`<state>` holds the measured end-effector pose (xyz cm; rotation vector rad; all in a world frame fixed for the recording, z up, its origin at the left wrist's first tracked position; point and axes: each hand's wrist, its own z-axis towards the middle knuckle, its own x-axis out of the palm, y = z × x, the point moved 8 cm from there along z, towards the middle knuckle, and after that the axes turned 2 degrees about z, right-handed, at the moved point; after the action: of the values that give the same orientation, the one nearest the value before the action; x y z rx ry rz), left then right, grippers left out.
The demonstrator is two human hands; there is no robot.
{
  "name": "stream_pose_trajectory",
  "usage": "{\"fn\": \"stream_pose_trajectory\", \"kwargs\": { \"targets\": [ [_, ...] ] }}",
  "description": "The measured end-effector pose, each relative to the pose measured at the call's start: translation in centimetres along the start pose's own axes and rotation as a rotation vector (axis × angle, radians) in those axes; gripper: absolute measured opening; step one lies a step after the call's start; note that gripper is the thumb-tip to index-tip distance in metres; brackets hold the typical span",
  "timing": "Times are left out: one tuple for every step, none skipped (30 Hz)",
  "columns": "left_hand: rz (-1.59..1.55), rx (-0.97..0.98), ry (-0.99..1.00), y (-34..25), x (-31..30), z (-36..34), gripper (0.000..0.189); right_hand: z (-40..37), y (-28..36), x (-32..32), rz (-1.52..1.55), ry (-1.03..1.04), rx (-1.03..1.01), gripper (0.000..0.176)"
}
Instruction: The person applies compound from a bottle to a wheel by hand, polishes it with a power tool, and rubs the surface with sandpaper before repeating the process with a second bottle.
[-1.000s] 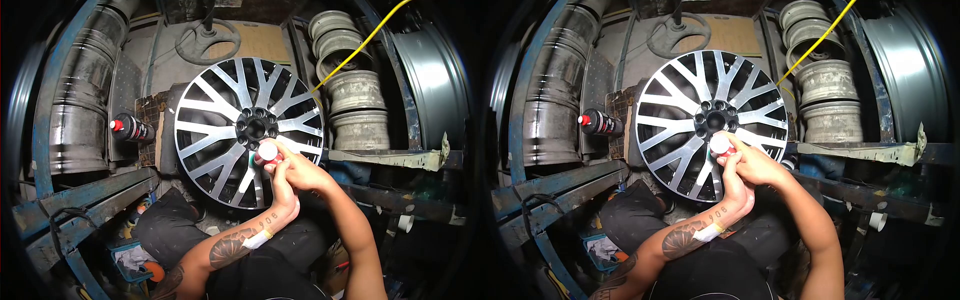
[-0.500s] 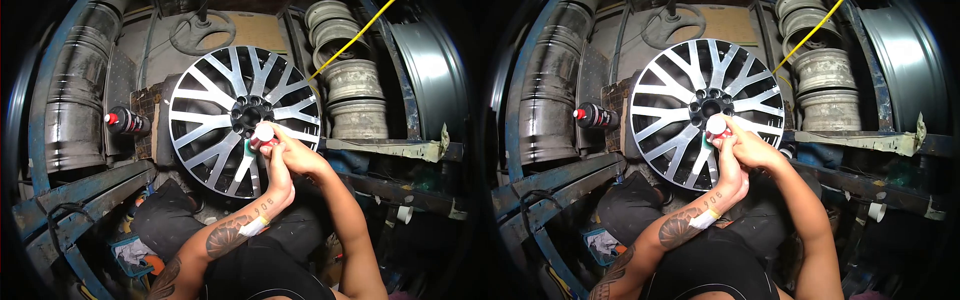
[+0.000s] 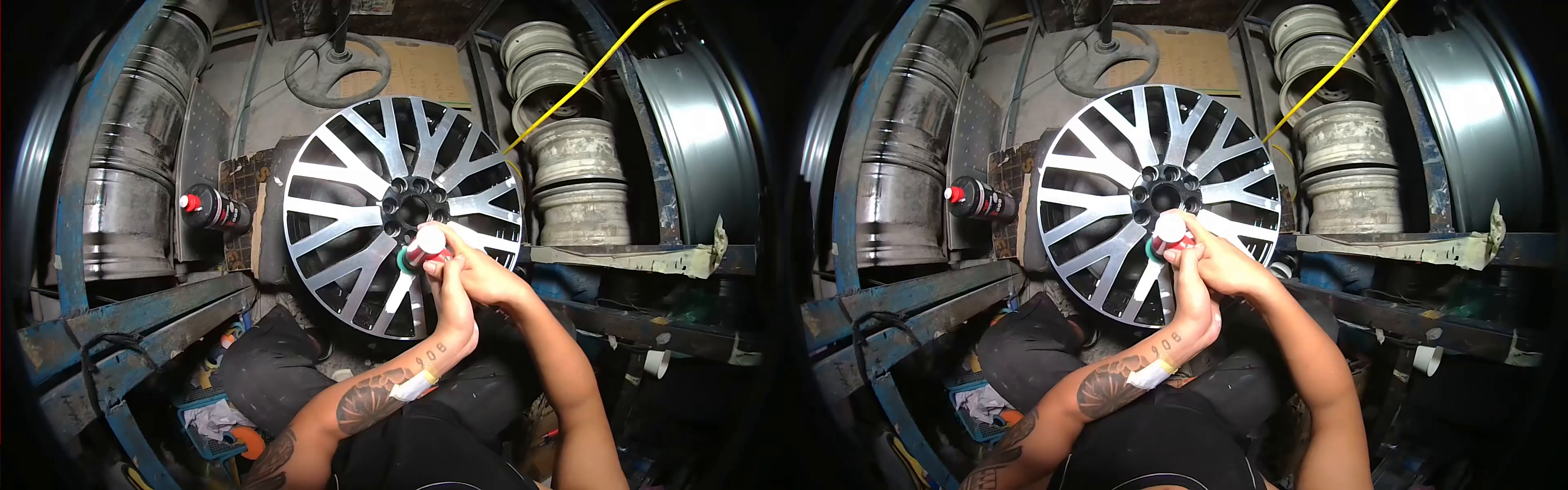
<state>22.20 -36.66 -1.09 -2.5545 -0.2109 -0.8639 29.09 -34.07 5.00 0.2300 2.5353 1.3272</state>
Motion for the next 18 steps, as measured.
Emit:
{"fn": "stream_pose_trajectory", "kwargs": {
  "targets": [
    [0.002, -0.014, -0.007, 0.4, 0.0, -0.5, 0.055, 0.0, -0.5, -0.1, -0.003, 0.030, -0.001, 0.063],
    [0.003, -0.028, -0.013, 0.7, 0.0, -0.8, 0.056, -0.1, -0.9, -0.1, 0.016, 0.045, 0.026, 0.063],
    [0.000, -0.036, -0.007, 1.0, -0.2, -0.6, 0.055, -0.1, -1.2, -0.2, 0.033, 0.059, 0.051, 0.064],
    [-0.003, -0.046, 0.001, 1.4, -0.3, -0.2, 0.055, -0.1, -1.5, -0.2, 0.049, 0.072, 0.077, 0.064],
    [-0.014, -0.038, 0.008, 1.6, -0.3, 0.2, 0.053, 0.0, -1.5, -0.5, 0.025, 0.044, 0.050, 0.064],
    [-0.022, -0.031, 0.019, 1.3, -0.2, 0.6, 0.051, 0.3, -1.4, -0.5, 0.002, 0.013, 0.023, 0.064],
    [-0.028, -0.025, 0.027, 1.0, -0.1, 1.0, 0.049, 0.5, -1.1, -0.5, -0.020, -0.017, -0.004, 0.064],
    [-0.035, -0.018, 0.028, 0.7, -0.1, 1.3, 0.047, 0.4, -0.8, -0.5, -0.047, -0.052, -0.009, 0.063],
    [-0.033, -0.011, 0.021, 0.3, 0.0, 1.3, 0.047, 0.5, -1.0, -0.6, -0.048, -0.050, -0.019, 0.064],
    [-0.024, -0.015, 0.030, 0.1, 0.2, 1.2, 0.048, 0.7, -1.5, -0.6, -0.047, -0.045, -0.027, 0.065],
    [-0.016, -0.018, 0.035, -0.1, 0.2, 0.9, 0.049, 0.9, -1.8, -0.5, -0.045, -0.038, -0.034, 0.065],
    [-0.007, -0.021, 0.039, -0.2, 0.2, 0.7, 0.051, 0.2, -1.0, -0.7, -0.196, -0.085, 0.052, 0.068],
    [-0.018, -0.013, 0.043, -0.2, 0.3, 0.5, 0.052, -0.1, -0.5, -0.7, -0.227, -0.088, 0.039, 0.069],
    [-0.029, -0.004, 0.048, -0.2, 0.4, 0.3, 0.053, -0.3, -0.2, -0.6, -0.259, -0.091, 0.025, 0.070],
    [-0.039, 0.003, 0.052, -0.3, 0.6, 0.0, 0.054, -0.5, -0.1, -0.5, -0.290, -0.095, 0.013, 0.072],
    [-0.004, 0.036, -0.024, -1.7, 1.1, -1.1, 0.054, -0.4, 0.1, -0.3, -0.248, -0.080, -0.019, 0.072],
    [0.018, 0.047, -0.039, -2.0, 1.1, -1.1, 0.053, -0.2, -0.1, -0.3, -0.232, -0.088, -0.068, 0.072],
    [0.038, 0.060, -0.051, -2.3, 1.1, -1.0, 0.052, 0.2, -0.3, -0.3, -0.216, -0.097, -0.118, 0.072]
  ]
}}
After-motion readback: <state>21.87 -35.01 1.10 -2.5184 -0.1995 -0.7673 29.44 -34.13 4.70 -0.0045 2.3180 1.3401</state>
